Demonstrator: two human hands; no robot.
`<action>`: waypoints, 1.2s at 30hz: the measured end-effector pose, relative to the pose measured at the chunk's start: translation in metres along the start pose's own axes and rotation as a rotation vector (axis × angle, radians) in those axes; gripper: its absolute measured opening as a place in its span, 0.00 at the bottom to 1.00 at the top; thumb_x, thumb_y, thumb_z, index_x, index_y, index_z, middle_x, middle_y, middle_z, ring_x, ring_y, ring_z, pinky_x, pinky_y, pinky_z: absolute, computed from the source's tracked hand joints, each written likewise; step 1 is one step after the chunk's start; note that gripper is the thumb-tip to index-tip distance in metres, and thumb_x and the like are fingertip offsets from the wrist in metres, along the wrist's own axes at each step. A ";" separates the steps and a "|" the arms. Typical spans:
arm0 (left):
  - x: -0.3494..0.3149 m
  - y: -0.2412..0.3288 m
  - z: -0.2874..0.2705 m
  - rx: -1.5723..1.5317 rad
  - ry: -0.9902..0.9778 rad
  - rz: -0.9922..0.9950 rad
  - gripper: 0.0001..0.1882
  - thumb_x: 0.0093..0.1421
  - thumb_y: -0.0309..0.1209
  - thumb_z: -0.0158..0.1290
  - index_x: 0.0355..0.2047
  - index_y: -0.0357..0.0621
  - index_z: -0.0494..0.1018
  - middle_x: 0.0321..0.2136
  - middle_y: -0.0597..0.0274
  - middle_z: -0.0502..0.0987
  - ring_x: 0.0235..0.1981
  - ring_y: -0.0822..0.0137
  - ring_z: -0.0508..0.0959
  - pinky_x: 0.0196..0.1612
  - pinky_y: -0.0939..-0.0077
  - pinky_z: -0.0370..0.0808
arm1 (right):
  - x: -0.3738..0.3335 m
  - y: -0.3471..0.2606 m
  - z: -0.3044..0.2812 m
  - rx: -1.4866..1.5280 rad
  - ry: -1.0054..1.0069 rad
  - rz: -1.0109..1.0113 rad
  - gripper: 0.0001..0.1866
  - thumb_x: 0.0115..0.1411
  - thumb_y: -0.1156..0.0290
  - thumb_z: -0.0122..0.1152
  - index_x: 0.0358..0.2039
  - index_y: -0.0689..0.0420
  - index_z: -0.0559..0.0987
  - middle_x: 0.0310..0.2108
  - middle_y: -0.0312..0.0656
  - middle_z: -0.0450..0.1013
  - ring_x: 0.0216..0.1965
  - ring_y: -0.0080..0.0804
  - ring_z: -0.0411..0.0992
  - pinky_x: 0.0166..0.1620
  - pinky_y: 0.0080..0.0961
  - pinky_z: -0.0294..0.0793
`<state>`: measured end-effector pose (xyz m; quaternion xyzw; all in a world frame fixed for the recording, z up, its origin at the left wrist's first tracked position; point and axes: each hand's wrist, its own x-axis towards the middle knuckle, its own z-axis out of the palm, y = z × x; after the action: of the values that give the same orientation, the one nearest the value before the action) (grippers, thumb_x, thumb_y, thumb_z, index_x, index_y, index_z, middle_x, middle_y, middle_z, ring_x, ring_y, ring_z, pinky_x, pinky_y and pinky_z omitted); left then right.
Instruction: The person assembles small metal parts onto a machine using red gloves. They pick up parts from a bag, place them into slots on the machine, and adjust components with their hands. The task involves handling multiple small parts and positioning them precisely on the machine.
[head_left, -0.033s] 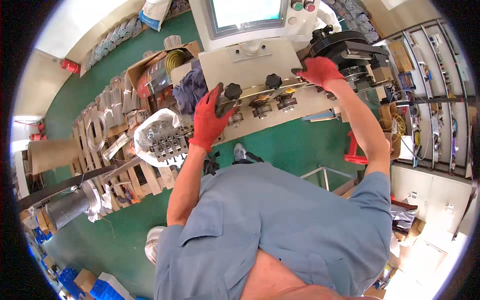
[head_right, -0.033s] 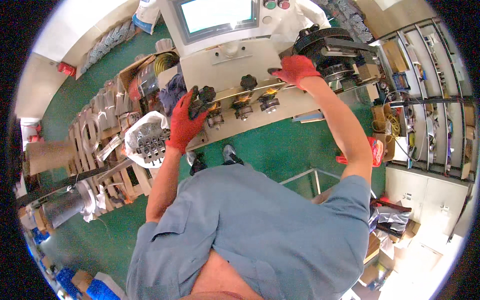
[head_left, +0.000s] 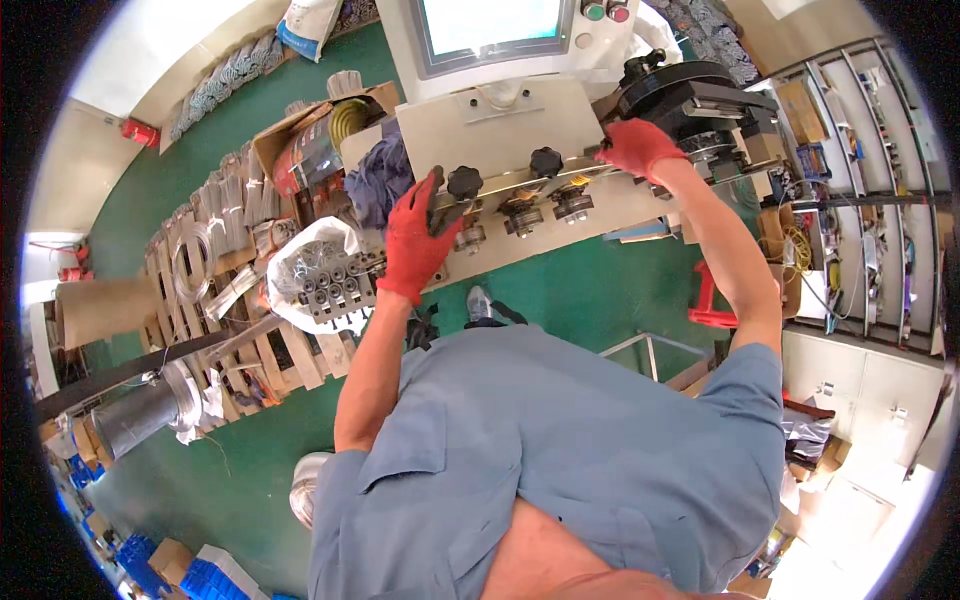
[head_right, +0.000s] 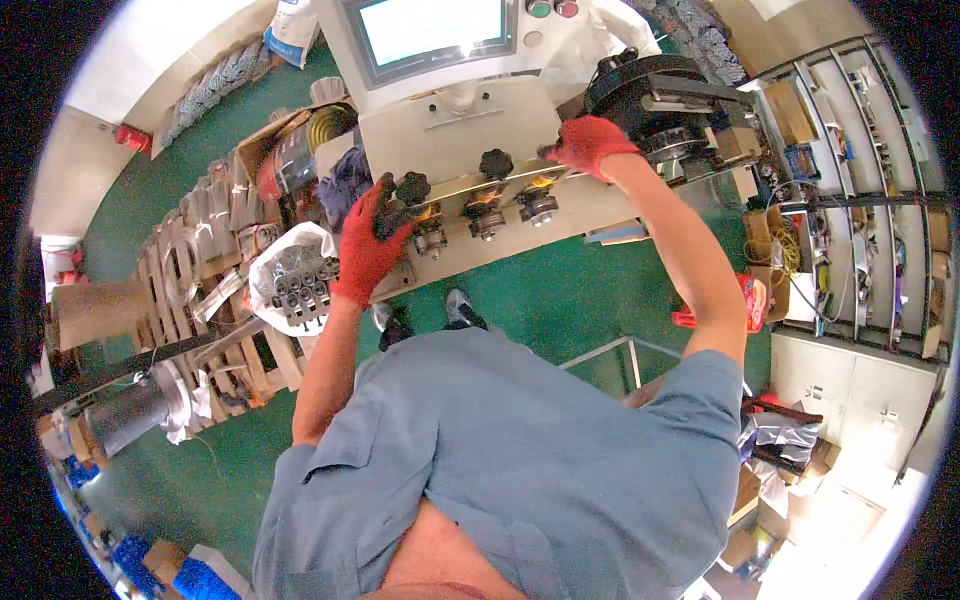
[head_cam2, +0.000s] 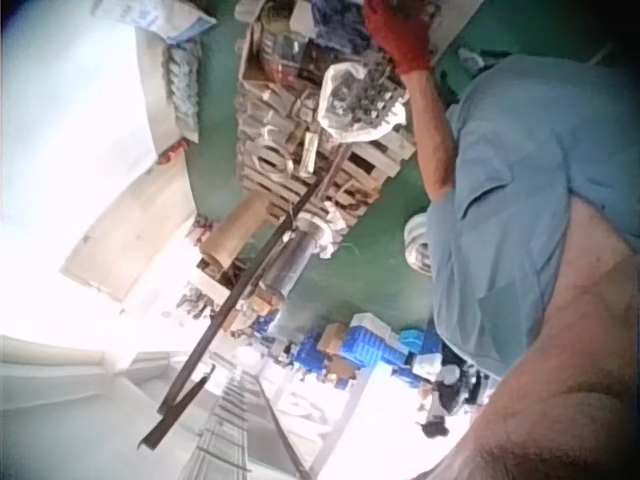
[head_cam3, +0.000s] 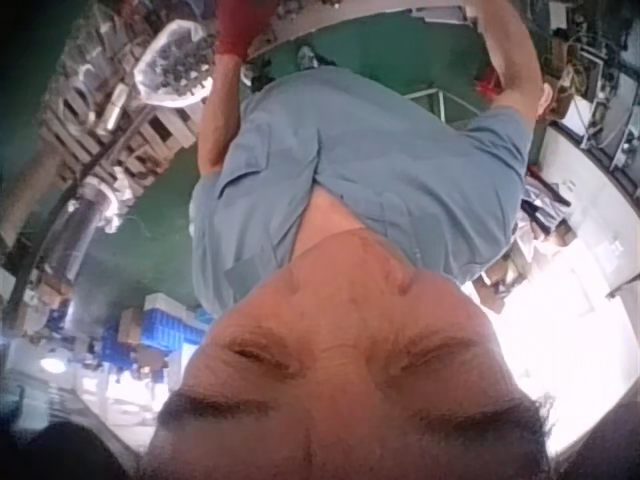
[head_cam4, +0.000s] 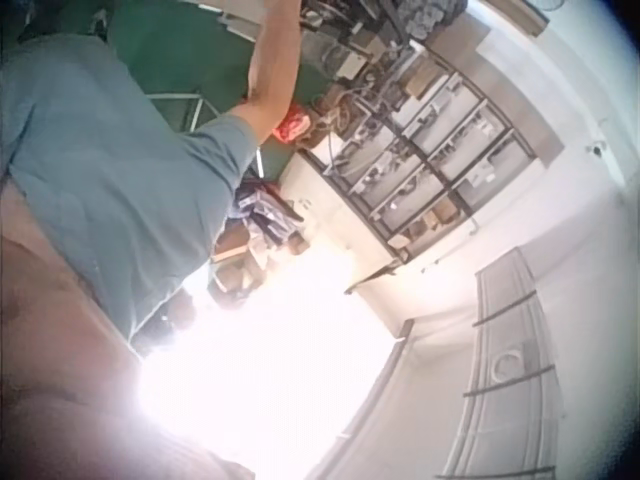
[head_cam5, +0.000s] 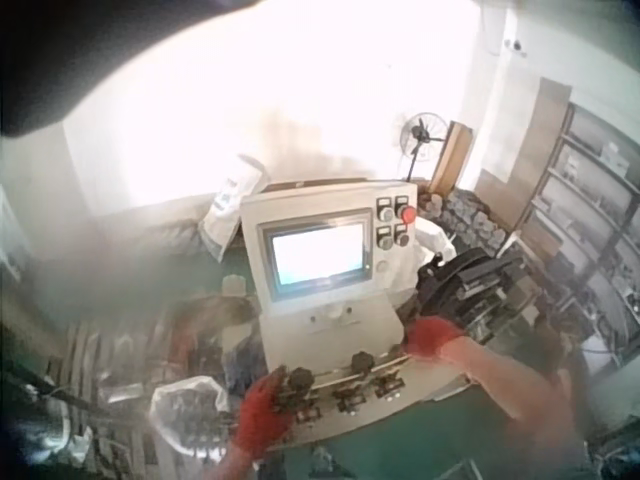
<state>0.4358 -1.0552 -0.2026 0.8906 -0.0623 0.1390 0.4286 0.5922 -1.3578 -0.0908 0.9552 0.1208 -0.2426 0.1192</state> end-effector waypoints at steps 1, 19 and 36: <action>-0.001 -0.001 0.000 -0.011 0.011 -0.014 0.36 0.48 0.34 0.61 0.58 0.44 0.62 0.49 0.49 0.70 0.50 0.50 0.69 0.53 0.62 0.65 | 0.001 0.002 0.007 -0.005 0.005 -0.041 0.26 0.48 0.51 0.59 0.40 0.60 0.77 0.50 0.53 0.69 0.50 0.45 0.69 0.51 0.39 0.68; -0.031 -0.022 -0.031 -0.093 0.283 -0.236 0.27 0.51 0.25 0.58 0.53 0.39 0.67 0.44 0.53 0.75 0.46 0.61 0.75 0.51 0.70 0.69 | -0.001 0.036 0.035 -0.078 0.432 -0.585 0.19 0.45 0.62 0.63 0.38 0.58 0.78 0.51 0.48 0.68 0.53 0.51 0.64 0.51 0.41 0.66; -0.107 -0.113 -0.118 -0.092 0.600 -0.455 0.26 0.53 0.24 0.55 0.54 0.34 0.66 0.44 0.53 0.76 0.46 0.68 0.76 0.51 0.74 0.69 | -0.011 0.014 0.017 -0.081 0.135 -0.073 0.27 0.51 0.61 0.61 0.50 0.58 0.69 0.40 0.57 0.72 0.41 0.50 0.72 0.46 0.42 0.71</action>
<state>0.3372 -0.8928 -0.2489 0.7813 0.2592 0.2919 0.4870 0.5793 -1.3782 -0.0977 0.9587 0.1729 -0.1768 0.1402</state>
